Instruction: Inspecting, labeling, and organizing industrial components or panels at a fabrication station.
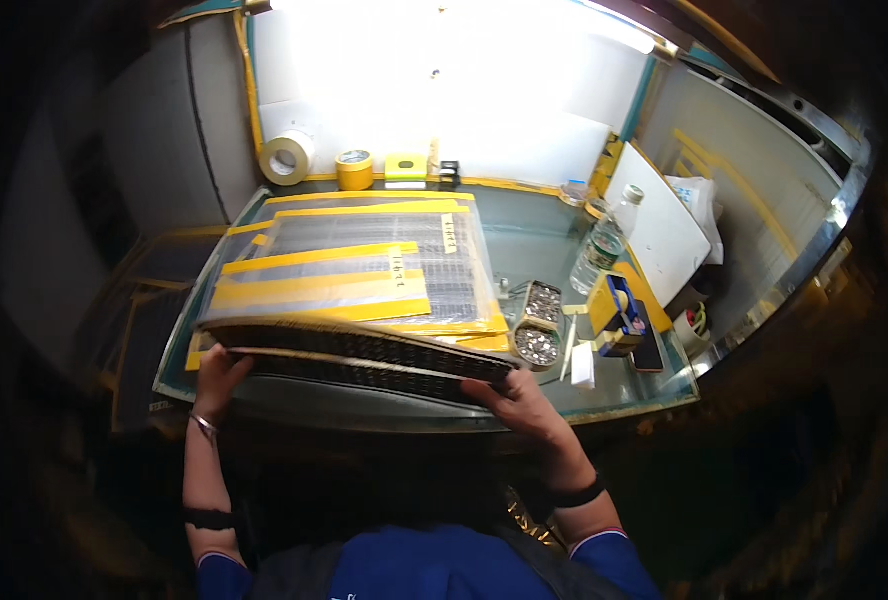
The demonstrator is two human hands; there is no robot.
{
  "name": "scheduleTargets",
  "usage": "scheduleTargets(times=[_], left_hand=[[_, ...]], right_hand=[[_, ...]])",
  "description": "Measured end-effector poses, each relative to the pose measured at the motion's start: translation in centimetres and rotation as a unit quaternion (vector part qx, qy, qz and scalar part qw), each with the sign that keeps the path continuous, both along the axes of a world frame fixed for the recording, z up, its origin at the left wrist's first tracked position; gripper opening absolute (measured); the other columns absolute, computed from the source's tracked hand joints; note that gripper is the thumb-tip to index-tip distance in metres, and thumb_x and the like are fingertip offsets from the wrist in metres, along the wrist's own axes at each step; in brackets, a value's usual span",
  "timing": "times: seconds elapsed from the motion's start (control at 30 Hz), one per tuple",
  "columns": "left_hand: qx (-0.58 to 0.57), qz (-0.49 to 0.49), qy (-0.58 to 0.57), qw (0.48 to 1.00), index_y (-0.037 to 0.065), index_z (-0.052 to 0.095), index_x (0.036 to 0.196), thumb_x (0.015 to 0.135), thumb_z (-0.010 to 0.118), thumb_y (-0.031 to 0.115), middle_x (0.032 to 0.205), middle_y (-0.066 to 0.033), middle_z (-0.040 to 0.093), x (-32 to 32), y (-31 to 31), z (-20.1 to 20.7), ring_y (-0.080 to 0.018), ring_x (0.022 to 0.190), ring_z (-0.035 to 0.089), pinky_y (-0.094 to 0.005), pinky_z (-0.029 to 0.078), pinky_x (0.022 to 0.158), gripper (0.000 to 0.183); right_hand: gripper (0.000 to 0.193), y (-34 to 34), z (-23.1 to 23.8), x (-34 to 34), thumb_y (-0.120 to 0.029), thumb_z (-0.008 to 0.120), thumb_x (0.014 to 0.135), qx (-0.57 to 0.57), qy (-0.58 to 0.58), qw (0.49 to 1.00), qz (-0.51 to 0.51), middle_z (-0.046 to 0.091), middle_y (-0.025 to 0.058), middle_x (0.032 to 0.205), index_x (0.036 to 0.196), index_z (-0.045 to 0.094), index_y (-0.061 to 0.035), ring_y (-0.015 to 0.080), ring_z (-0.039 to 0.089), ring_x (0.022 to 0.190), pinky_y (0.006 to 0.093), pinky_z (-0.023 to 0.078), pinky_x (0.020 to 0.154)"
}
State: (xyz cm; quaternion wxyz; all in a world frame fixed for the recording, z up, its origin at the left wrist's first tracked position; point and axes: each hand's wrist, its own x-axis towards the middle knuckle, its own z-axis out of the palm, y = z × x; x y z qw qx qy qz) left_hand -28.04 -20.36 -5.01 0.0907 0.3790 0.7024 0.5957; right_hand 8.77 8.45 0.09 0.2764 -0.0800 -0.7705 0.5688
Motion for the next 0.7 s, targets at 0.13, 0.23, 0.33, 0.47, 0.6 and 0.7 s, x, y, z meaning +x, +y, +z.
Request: scheduleTargets(times=[0.13,0.23,0.33,0.47,0.6,0.7], left_hand=[[-0.039,-0.085,-0.03,0.995,0.003,0.065,0.096,0.08,0.068,-0.003,0.084,0.0002,0.065,3.2,3.3,8.1,-0.0075,0.076,0.06,-0.023,0.048,0.067,0.017],[-0.031,-0.163,-0.064,0.984,0.002,0.064,0.099,0.09,0.063,0.014,0.089,-0.0028,0.065,2.2,8.0,13.6,-0.0087,0.077,0.06,-0.0246,0.049,0.068,0.015],[0.002,-0.15,-0.11,0.983,0.003,0.062,0.113,0.095,0.056,0.031,0.097,-0.0079,0.067,3.5,14.3,15.9,-0.0125,0.085,0.064,-0.0255,0.051,0.074,0.033],[-0.269,-0.27,0.283,0.88,0.0,0.048,0.132,0.089,0.057,0.05,0.125,-0.0274,0.053,7.1,22.6,9.7,-0.0374,0.118,0.051,-0.0378,0.039,0.102,0.066],[-0.336,-0.2,0.452,0.802,-0.005,0.038,0.134,0.086,0.057,0.049,0.131,-0.0248,0.047,12.2,23.3,4.9,-0.0349,0.126,0.043,-0.0367,0.036,0.103,0.075],[-0.337,-0.176,0.462,0.801,-0.001,0.058,0.105,0.085,0.059,0.038,0.105,-0.0194,0.061,12.0,23.6,3.4,-0.0312,0.103,0.06,-0.0392,0.048,0.084,0.044]], right_hand=[[0.026,0.3,0.7,2.9,-0.012,0.066,0.089,-0.181,-0.037,0.982,-0.023,0.067,0.0045,0.096,0.112,0.063,-0.0007,0.0108,0.058,0.086,0.0287,0.048,0.077],[0.028,1.3,-0.4,5.9,-0.005,0.064,0.088,-0.212,0.066,0.969,-0.109,0.066,0.0067,0.104,0.116,0.06,-0.0023,0.0161,0.061,0.095,0.0316,0.05,0.084],[0.033,1.0,0.6,9.3,-0.001,0.061,0.088,-0.33,0.133,0.916,-0.186,0.065,0.011,0.108,0.121,0.056,-0.0002,0.0218,0.063,0.098,0.0351,0.051,0.088],[0.03,1.3,-0.6,12.2,-0.003,0.06,0.089,-0.388,0.19,0.87,-0.237,0.064,0.0112,0.111,0.119,0.057,0.0,0.0218,0.065,0.093,0.0365,0.053,0.086],[0.025,1.0,-0.7,11.3,-0.002,0.057,0.091,-0.371,0.209,0.869,-0.253,0.064,0.0106,0.11,0.116,0.058,-0.0009,0.0189,0.064,0.094,0.0322,0.053,0.087],[0.025,1.2,-1.4,11.9,-0.001,0.057,0.091,-0.383,0.193,0.867,-0.255,0.064,0.0099,0.111,0.116,0.058,-0.0015,0.0186,0.064,0.095,0.0322,0.053,0.087]])
